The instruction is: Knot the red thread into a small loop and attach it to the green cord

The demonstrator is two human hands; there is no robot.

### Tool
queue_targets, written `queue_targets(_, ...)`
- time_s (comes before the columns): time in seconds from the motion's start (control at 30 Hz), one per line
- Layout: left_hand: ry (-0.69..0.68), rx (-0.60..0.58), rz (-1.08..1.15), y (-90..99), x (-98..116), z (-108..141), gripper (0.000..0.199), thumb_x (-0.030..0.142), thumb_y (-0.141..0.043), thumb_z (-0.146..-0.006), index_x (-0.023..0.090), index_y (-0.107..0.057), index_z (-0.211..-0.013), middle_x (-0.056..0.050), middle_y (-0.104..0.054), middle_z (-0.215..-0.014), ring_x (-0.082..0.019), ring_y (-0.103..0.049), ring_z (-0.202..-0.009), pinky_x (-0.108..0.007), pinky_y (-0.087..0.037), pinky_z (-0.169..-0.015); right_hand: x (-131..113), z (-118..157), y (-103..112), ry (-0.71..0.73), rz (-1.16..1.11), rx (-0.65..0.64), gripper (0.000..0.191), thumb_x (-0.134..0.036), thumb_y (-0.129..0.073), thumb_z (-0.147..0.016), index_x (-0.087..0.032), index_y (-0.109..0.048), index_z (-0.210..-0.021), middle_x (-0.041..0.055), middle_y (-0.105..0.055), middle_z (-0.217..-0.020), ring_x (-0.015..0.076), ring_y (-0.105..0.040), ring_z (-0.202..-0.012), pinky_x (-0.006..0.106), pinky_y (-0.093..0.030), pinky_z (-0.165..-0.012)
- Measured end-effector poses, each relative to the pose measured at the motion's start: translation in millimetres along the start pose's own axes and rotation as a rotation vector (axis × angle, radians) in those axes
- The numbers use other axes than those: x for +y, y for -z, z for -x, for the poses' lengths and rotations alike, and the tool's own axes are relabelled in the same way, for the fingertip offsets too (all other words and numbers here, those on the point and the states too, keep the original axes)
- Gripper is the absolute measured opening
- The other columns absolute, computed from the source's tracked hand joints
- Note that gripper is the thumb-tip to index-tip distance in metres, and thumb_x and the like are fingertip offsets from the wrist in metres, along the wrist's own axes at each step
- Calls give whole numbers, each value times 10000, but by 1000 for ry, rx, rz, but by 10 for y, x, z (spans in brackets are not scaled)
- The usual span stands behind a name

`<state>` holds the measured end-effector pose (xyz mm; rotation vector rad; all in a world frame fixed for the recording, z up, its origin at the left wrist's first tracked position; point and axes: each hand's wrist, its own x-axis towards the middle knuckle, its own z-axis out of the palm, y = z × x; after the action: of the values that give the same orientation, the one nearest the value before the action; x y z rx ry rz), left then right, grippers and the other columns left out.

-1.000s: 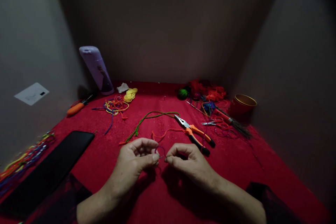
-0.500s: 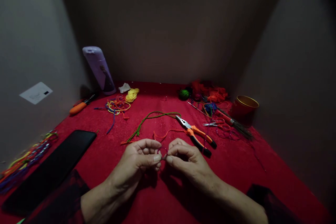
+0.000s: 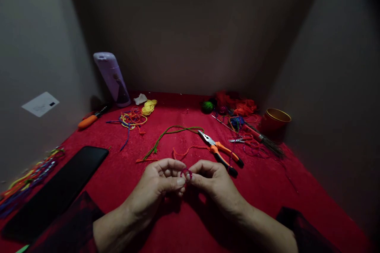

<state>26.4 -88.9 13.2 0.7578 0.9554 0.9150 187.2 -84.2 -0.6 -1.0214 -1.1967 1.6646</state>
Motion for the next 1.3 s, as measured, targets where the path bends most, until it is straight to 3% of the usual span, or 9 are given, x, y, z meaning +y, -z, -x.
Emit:
queue_targets(0.3,-46,40,5,3,25,16,231,75,-707,-603,114,-626,-815,-4,-611,-596,-108,-566,-521,-225,-430,-511,72,19,-9,39,74,-30,148,-274,-653,-754,-135,-611,-719,-1,-583,-652,82,-496,-557,194,-384,-513)
queue_targets(0.43,-47,22,37,15,7,0,241,70,-705,-610,114,-625,-833,-7,-617,-615,-106,-574,-531,-227,-437,-533,90,22,-41,-39,12,-96,245,-380,-604,-786,-153,-531,-731,-60,-490,-456,48,-372,-359,157,-270,-363)
queue_targets(0.53,-62,18,40,19,8,-4,238,69,-693,-626,113,-622,-849,-13,-623,-633,-110,-580,-551,-232,-439,-551,73,23,-53,-55,-45,-119,280,-408,-612,-768,-163,-478,-743,-64,-506,-446,40,-347,-317,143,-228,-327)
queue_targets(0.7,-48,64,40,15,30,3,235,55,-683,-622,111,-628,-844,-2,-612,-623,-103,-575,-546,-231,-439,-560,63,19,-32,-74,-168,-137,274,-369,-630,-747,-171,-441,-762,-30,-583,-562,39,-399,-333,138,-210,-312)
queue_targets(0.8,-43,88,54,11,40,3,242,53,-687,-604,112,-634,-832,7,-604,-610,-94,-559,-523,-229,-434,-547,71,15,-14,-84,-183,-142,261,-390,-599,-774,-184,-439,-775,-93,-449,-461,30,-283,-313,145,-181,-308)
queue_targets(0.87,-42,105,58,5,45,4,246,59,-694,-594,112,-636,-827,5,-605,-610,-98,-559,-521,-230,-431,-540,70,15,-11,-78,-147,-123,271,-397,-613,-771,-179,-451,-764,-116,-352,-444,21,-212,-332,147,-160,-327)
queue_targets(1.07,-38,88,41,-15,43,10,237,69,-707,-590,121,-637,-811,3,-608,-611,-96,-554,-515,-227,-431,-531,54,4,-35,-42,-53,-53,304,-410,-652,-745,-154,-488,-746,-63,-458,-518,32,-308,-411,168,-208,-407)
queue_targets(1.3,-4,67,8,-34,34,16,256,112,-726,-594,113,-628,-830,-22,-631,-633,-126,-589,-544,-250,-456,-541,-52,1,15,-69,30,-49,247,-324,-637,-735,-166,-464,-653,-98,-344,-456,30,-229,-383,183,-154,-391)
